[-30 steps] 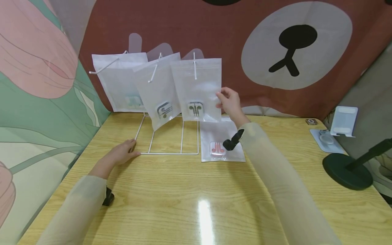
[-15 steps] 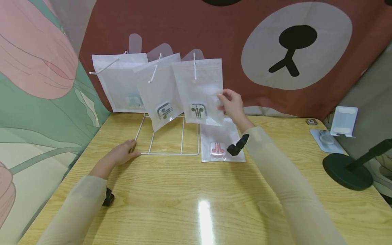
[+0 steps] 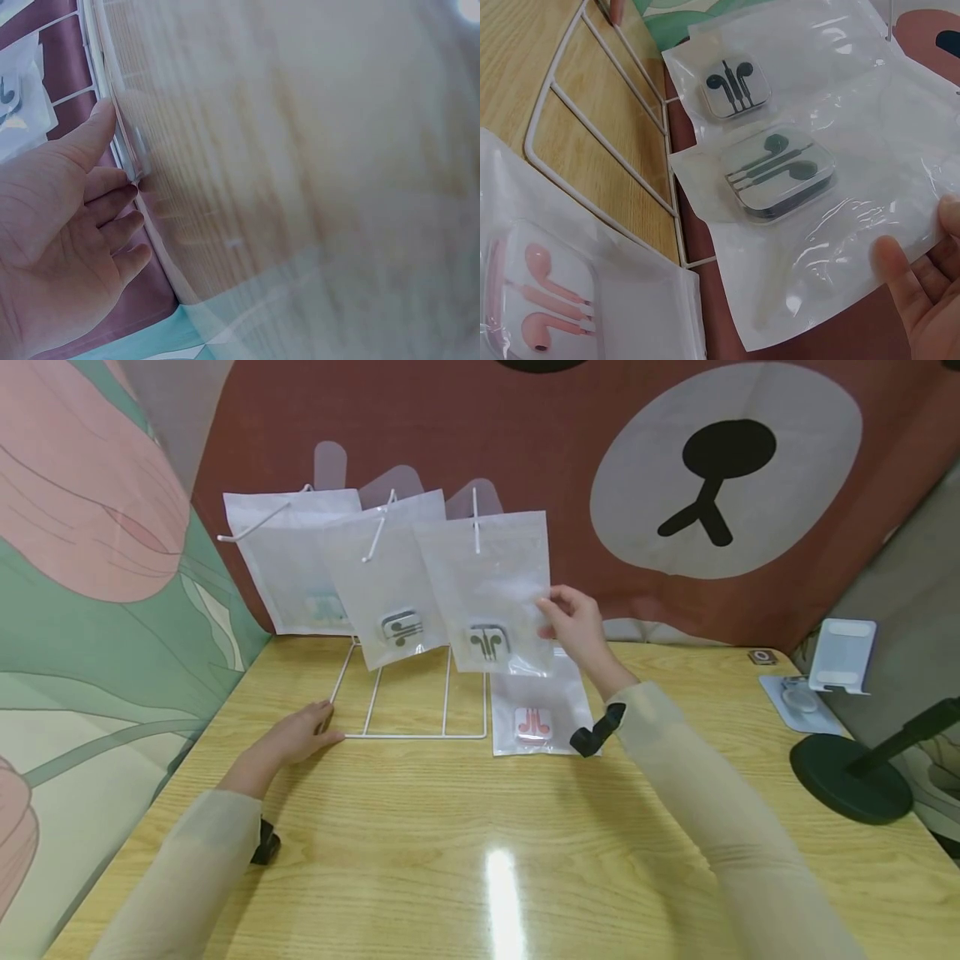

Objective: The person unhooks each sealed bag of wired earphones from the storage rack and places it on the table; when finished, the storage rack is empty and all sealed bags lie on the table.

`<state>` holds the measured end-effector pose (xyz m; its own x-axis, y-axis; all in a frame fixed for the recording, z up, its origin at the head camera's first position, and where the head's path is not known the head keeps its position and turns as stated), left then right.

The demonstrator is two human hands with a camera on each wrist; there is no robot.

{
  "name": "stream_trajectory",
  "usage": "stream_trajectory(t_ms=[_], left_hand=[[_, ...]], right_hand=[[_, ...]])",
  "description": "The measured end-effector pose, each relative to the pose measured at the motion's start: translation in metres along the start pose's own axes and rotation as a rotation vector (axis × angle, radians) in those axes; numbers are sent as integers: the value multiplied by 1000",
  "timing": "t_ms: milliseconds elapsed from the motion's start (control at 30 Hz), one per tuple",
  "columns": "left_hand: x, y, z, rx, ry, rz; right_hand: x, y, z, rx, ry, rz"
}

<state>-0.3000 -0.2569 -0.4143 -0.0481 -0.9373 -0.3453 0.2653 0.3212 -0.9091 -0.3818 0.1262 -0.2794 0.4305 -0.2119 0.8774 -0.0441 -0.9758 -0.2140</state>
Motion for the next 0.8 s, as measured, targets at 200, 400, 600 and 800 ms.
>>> stream_trajectory(t_ms=[200, 400, 600, 800], left_hand=[[-2, 0, 1, 10, -8, 4], [-4, -1, 2, 3, -7, 5], [-4, 0, 1, -1, 2, 4], [-4, 0, 1, 4, -3, 7]], right_hand=[[6, -2, 8, -7, -42, -78], [13, -3, 18, 23, -50, -53], [19, -5, 28, 43, -76, -49], [26, -6, 38, 76, -94, -57]])
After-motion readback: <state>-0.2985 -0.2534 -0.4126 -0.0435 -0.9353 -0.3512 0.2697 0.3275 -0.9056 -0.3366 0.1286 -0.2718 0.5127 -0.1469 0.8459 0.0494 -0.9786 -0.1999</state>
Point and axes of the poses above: each hand's wrist, its own z-axis away from the middle knuckle, its own y-axis out of the palm, x = y × z, the point moved 9 cm from there along -z, towards the middle knuckle, and after that the axes turned 10 degrees about -y, right-handed, at the moved point
